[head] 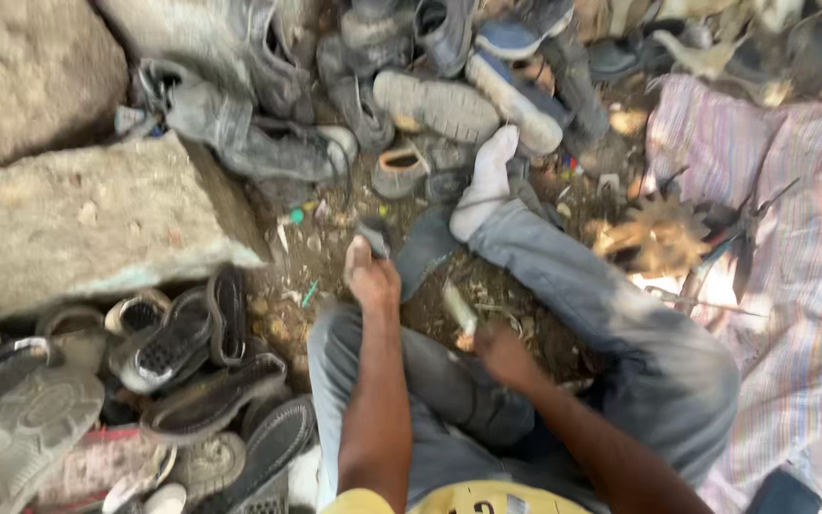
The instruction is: The person sits on the ground and uses a knife to scrape and clean the soles of several worn shoes. They handle each shoe individually, turning them over to access different areas of the sole.
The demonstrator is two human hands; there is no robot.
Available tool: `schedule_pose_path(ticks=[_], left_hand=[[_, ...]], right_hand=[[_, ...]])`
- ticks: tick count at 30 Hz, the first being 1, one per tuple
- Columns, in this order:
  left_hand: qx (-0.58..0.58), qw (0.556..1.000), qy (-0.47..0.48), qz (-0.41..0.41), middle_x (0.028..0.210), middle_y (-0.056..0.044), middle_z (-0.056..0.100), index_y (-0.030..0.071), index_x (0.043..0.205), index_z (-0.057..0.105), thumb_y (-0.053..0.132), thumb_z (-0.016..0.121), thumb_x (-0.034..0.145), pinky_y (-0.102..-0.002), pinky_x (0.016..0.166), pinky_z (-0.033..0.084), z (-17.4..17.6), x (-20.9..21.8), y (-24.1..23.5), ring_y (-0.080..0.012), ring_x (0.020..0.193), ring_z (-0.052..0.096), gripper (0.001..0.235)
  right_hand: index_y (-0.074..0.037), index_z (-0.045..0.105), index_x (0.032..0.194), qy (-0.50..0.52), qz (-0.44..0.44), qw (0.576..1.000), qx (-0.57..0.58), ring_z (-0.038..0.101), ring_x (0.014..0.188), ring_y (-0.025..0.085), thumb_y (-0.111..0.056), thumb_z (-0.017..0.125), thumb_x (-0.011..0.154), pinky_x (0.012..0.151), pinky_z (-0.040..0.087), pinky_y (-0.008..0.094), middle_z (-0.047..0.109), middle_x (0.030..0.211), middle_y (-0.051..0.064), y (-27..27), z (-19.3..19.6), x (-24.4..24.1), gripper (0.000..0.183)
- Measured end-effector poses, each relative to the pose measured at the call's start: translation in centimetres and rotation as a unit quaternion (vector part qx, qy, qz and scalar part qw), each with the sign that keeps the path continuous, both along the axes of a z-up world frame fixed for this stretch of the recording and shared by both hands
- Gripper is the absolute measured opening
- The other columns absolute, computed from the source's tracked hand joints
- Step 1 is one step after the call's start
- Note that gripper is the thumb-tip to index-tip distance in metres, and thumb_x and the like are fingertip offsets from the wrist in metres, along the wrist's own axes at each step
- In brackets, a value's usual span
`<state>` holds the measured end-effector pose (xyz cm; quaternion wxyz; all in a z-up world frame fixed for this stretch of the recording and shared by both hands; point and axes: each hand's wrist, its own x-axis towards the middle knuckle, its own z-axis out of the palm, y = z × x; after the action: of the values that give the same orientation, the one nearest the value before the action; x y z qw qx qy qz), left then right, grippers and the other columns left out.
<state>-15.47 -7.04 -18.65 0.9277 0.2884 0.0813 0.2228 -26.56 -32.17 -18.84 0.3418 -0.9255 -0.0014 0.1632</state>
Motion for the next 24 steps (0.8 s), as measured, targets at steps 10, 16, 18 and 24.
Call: schedule_pose_path(ticks=[10,16,18,24], left_hand=[[0.686,0.543,0.425,-0.23,0.126,-0.021,0.066,0.002,0.139,0.056,0.024,0.059,0.098,-0.046,0.105,0.048,1.2,3.4,-1.9,-0.0301,0.112,0.066,0.047],[0.826,0.514,0.227,0.041,0.098,-0.015,0.076,0.007,0.096,0.081,0.021,0.072,0.083,-0.042,0.1,0.054,-3.8,4.8,-2.1,-0.0282,0.092,0.071,0.022],[0.753,0.6,0.271,-0.001,0.091,-0.015,0.075,0.007,0.093,0.081,0.026,0.071,0.088,-0.043,0.081,0.057,-4.9,4.9,-1.9,-0.0287,0.08,0.071,0.021],[0.643,0.671,0.367,-0.044,0.071,-0.015,0.072,0.003,0.085,0.08,0.033,0.076,0.09,-0.047,0.061,0.054,-8.1,4.1,-3.9,-0.0295,0.061,0.07,0.031]], right_hand=[[-0.005,0.066,0.122,0.141,-0.083,0.975,0.147,0.054,0.054,0.018,-0.032,0.056,0.102,0.056,0.047,0.04,0.057,0.065,0.011,3.6,6.9,0.7,0.035],[-0.005,0.066,0.126,0.046,-0.034,0.993,0.106,0.063,0.068,0.021,-0.034,0.058,0.103,0.069,0.052,0.041,0.063,0.077,0.008,2.2,4.2,1.1,0.038],[-0.006,0.068,0.124,0.087,-0.064,0.989,0.106,0.064,0.066,0.022,-0.036,0.058,0.102,0.071,0.051,0.04,0.065,0.071,0.01,1.6,4.1,1.7,0.039],[-0.007,0.065,0.126,0.11,-0.099,0.983,0.108,0.065,0.065,0.025,-0.034,0.058,0.1,0.07,0.051,0.042,0.066,0.069,0.013,1.6,5.2,2.8,0.038]])
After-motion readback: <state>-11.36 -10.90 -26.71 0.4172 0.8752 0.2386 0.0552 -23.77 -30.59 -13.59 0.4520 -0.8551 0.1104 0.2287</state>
